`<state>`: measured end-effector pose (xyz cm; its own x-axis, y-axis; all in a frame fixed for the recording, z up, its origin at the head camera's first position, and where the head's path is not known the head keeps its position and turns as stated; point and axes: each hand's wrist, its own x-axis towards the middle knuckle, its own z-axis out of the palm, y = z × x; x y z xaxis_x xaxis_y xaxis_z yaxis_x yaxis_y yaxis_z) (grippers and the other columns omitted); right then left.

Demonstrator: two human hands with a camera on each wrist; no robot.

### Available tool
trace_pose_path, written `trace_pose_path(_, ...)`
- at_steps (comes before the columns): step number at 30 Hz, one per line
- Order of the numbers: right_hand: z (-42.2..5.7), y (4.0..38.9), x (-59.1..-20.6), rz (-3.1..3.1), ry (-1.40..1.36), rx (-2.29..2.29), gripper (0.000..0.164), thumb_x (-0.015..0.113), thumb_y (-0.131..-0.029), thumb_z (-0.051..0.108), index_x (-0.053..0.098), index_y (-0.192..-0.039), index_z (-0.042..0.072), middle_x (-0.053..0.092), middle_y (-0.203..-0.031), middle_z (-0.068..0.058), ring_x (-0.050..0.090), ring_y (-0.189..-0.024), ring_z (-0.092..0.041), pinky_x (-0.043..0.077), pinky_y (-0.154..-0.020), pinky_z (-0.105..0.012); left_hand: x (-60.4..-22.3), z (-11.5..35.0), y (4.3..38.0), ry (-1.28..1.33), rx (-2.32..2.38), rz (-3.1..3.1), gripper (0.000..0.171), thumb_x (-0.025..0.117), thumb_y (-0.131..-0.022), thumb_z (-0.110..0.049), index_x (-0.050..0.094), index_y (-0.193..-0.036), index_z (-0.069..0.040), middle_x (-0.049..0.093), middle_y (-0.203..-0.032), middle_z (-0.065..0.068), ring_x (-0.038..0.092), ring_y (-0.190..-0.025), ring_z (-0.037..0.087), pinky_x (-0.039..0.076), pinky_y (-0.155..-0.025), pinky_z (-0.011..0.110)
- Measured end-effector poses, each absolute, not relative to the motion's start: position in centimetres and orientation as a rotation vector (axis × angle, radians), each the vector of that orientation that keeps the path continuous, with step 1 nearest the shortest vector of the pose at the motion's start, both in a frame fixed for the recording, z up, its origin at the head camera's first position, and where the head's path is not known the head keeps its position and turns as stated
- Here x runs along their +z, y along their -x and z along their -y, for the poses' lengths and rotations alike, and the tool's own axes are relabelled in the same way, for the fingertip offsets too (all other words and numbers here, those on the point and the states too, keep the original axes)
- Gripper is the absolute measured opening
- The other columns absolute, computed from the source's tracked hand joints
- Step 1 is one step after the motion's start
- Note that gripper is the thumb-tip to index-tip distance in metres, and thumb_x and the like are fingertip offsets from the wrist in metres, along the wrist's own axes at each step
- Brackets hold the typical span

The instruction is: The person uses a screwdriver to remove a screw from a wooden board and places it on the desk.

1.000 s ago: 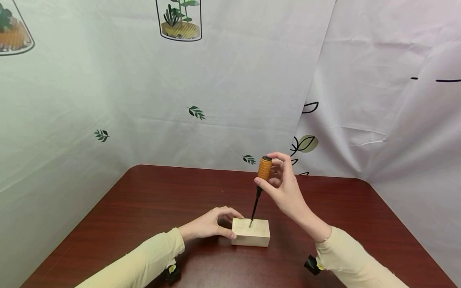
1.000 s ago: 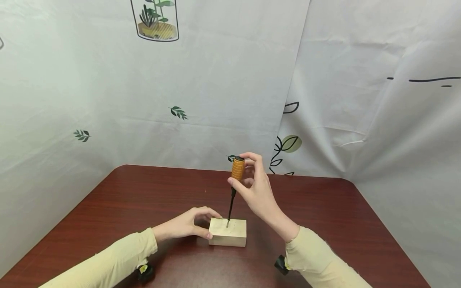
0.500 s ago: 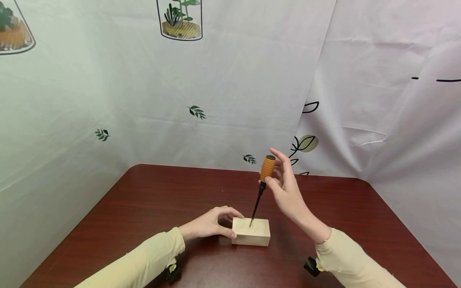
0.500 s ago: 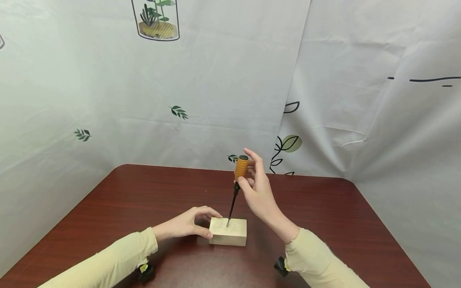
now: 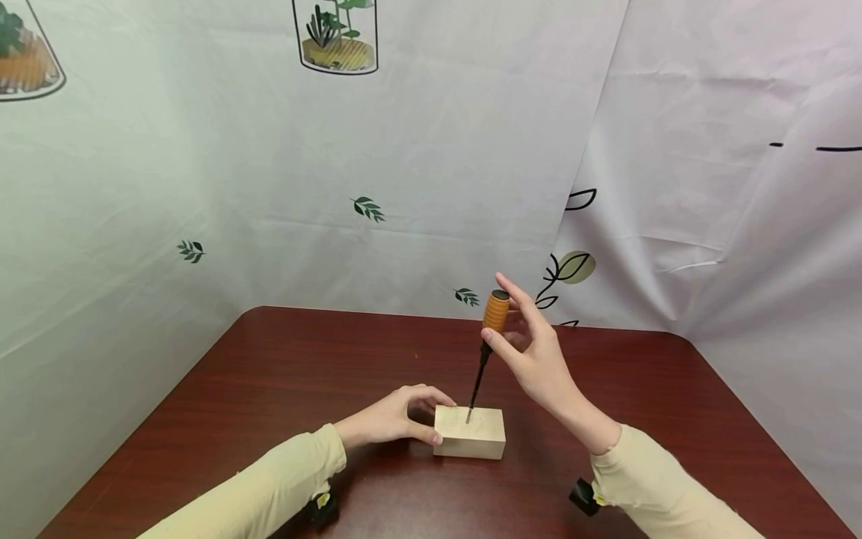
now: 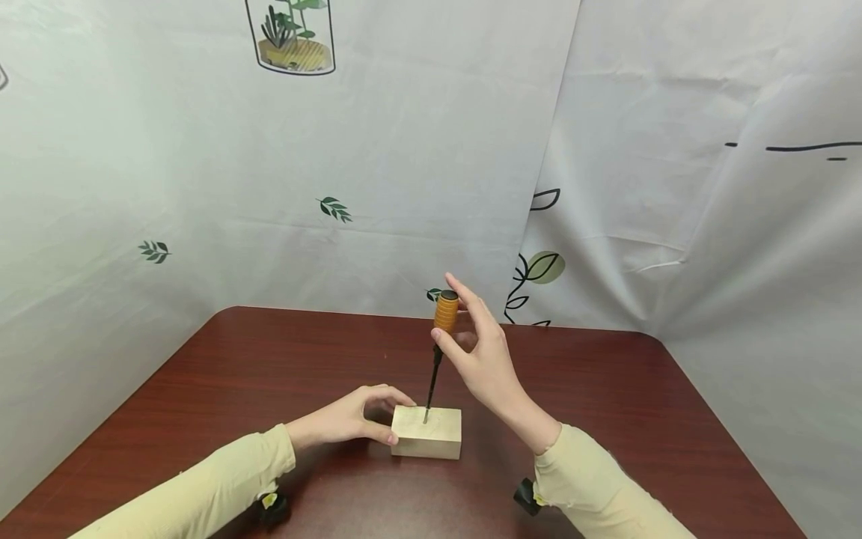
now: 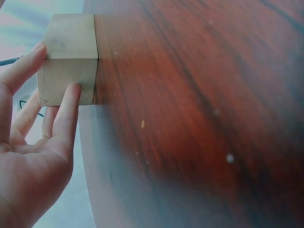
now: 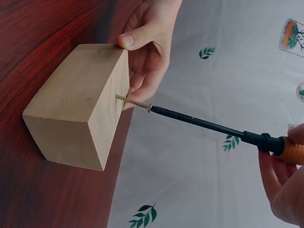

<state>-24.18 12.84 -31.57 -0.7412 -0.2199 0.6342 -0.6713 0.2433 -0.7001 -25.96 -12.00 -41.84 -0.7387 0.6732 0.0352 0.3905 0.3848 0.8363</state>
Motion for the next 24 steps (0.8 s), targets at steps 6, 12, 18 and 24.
trace_pose_path(6,-13.00,24.20,-31.61,2.062,-0.890,1.560,0.067,0.058,-0.094,-0.005,0.034,-0.151,0.020,0.059,-0.128,-0.020,0.066,-0.104,-0.005,0.055,-0.087,-0.020,-41.94,11.98,26.00,-0.932,1.288,-2.335,0.047,0.080,-0.083,-0.026,0.063,-0.127,-0.025,0.064,-0.125,-0.002,0.063,-0.108,0.010,0.048,-0.096,0.029)
trace_pose_path(12,-13.13,24.25,-31.68,2.046,-0.900,1.594,0.062,0.054,-0.094,-0.008,0.036,-0.149,0.016,0.059,-0.127,-0.022,0.066,-0.105,-0.003,0.056,-0.088,-0.021,-42.02,11.93,26.00,-0.934,1.298,-2.331,0.047,0.080,-0.083,-0.026,0.063,-0.127,-0.024,0.064,-0.125,-0.001,0.063,-0.108,0.009,0.048,-0.095,0.028)
trace_pose_path(18,-13.08,24.22,-31.68,2.022,-0.897,1.606,0.063,0.056,-0.093,-0.009,0.037,-0.148,0.015,0.059,-0.126,-0.022,0.067,-0.104,-0.005,0.057,-0.086,-0.022,-41.98,11.91,26.00,-0.931,1.294,-2.330,0.047,0.080,-0.083,-0.027,0.063,-0.127,-0.025,0.064,-0.125,-0.002,0.063,-0.109,0.010,0.048,-0.096,0.029)
trace_pose_path(24,-13.09,24.25,-31.78,2.009,-0.905,1.614,0.063,0.057,-0.093,-0.009,0.036,-0.149,0.013,0.057,-0.126,-0.023,0.066,-0.105,-0.005,0.057,-0.086,-0.022,-41.94,11.97,25.97,-0.936,1.292,-2.336,0.047,0.080,-0.083,-0.027,0.063,-0.127,-0.025,0.064,-0.125,-0.002,0.063,-0.108,0.010,0.048,-0.096,0.028)
